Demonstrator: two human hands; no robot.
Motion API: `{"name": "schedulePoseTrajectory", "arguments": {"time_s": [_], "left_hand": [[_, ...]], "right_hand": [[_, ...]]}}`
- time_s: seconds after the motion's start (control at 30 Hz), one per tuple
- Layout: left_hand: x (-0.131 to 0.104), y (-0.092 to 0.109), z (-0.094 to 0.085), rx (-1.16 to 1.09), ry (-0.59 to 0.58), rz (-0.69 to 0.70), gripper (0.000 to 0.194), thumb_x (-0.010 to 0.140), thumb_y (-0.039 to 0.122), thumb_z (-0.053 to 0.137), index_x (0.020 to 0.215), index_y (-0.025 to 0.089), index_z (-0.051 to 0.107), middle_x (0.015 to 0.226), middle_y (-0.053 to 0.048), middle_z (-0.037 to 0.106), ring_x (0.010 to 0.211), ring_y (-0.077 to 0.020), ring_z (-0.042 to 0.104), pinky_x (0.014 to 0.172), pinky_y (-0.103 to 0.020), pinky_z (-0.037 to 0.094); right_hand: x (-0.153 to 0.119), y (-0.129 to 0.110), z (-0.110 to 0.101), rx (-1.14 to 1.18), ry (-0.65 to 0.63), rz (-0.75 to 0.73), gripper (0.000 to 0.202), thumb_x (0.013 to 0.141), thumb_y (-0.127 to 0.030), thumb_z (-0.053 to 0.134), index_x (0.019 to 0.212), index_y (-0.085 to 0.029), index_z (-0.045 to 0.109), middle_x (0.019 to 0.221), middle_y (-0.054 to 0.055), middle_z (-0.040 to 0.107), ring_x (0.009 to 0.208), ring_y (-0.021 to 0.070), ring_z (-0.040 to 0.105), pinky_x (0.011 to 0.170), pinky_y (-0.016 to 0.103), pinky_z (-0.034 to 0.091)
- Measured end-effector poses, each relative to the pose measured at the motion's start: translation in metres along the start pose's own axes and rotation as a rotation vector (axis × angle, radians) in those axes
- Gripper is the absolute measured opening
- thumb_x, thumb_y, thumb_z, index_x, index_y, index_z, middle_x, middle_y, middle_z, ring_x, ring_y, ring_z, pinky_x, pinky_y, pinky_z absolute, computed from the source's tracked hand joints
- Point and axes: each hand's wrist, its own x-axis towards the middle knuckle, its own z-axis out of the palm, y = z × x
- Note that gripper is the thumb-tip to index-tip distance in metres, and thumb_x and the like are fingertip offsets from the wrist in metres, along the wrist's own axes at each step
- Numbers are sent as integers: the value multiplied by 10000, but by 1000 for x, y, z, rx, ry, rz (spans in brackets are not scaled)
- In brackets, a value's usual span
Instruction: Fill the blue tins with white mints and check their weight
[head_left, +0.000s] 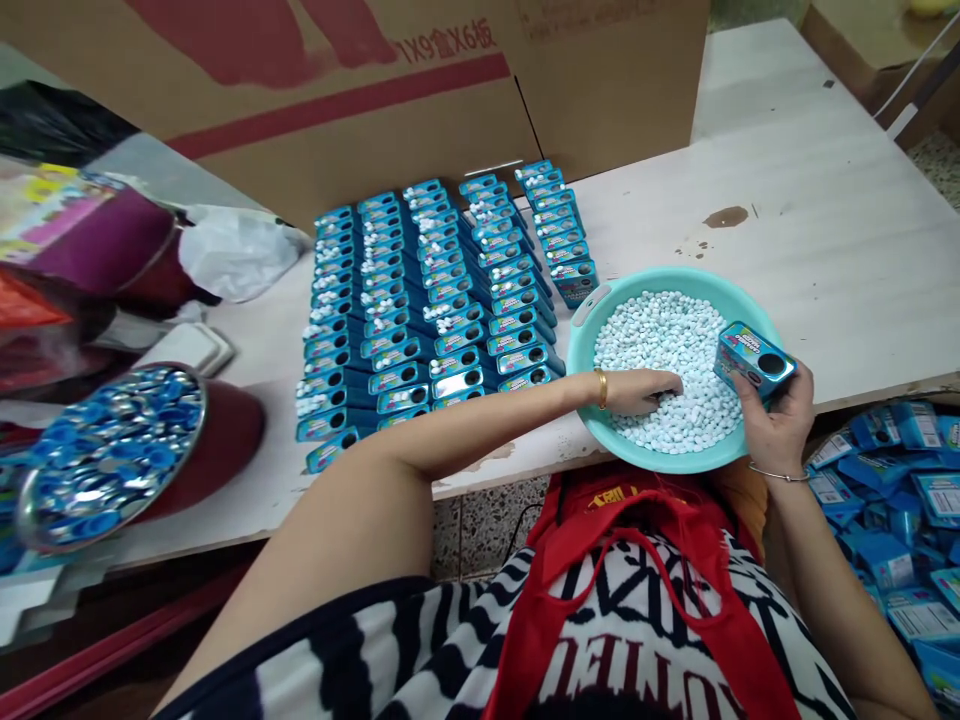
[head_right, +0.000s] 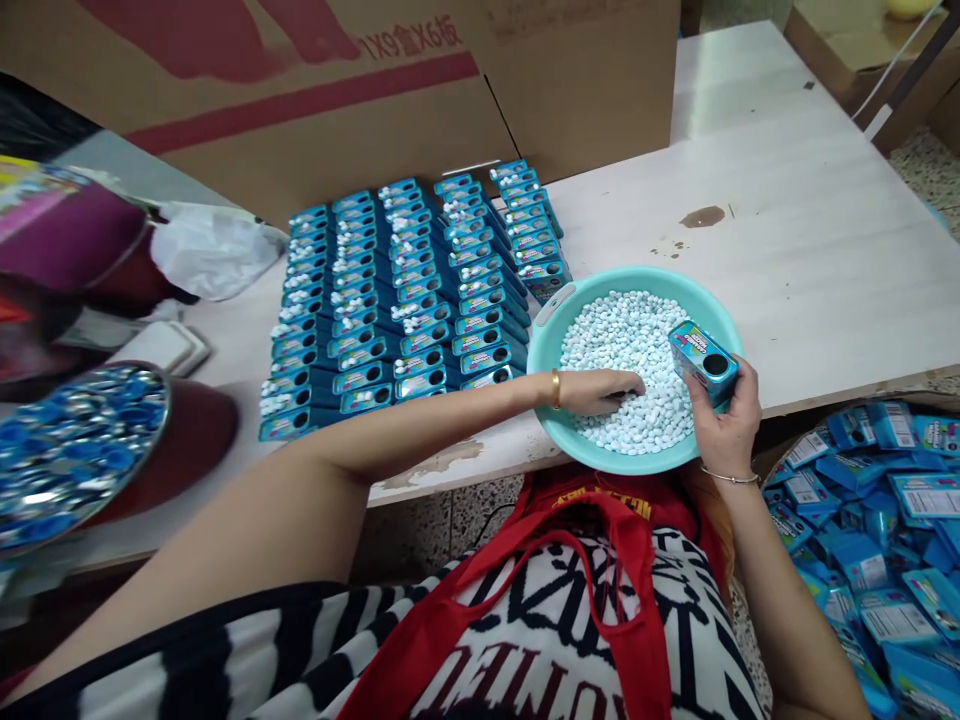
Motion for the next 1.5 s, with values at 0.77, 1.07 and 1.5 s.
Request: {"name": "schedulePoseTrajectory", "arguments": {"time_s": [0.77,1.07,1.5], "left_hand": [[-39,185,-108,829,-76,-279,331,933,33,338,1109,112,606,1020,-110,642,898,-190,639,743,-270,466],[-29,55,-84,787,99,-381,294,936,62,358,1165,118,534,1157,-127,592,991,-205,604,740,-278,445],[-14,11,5,-77,-103,27,422,835,81,499,1251,146,468,1187,-107,603,1024,-182,569,922,-287,462]], "right_hand": [[1,-12,-2,-244,-218,-407,433,866,-190,606,1290,-206,520,1166,142,658,1088,294,629,956,493,526],[0,-12,-2,-213,-127,-312,419,873,-269,656,1271,-219,534,1144,104,661,1070,256,644,926,397,532],[1,-14,-2,-215,-88,-197,459,844,-383,709,1235,-199,555,1092,91,664,1015,240,654,878,368,532]]}}
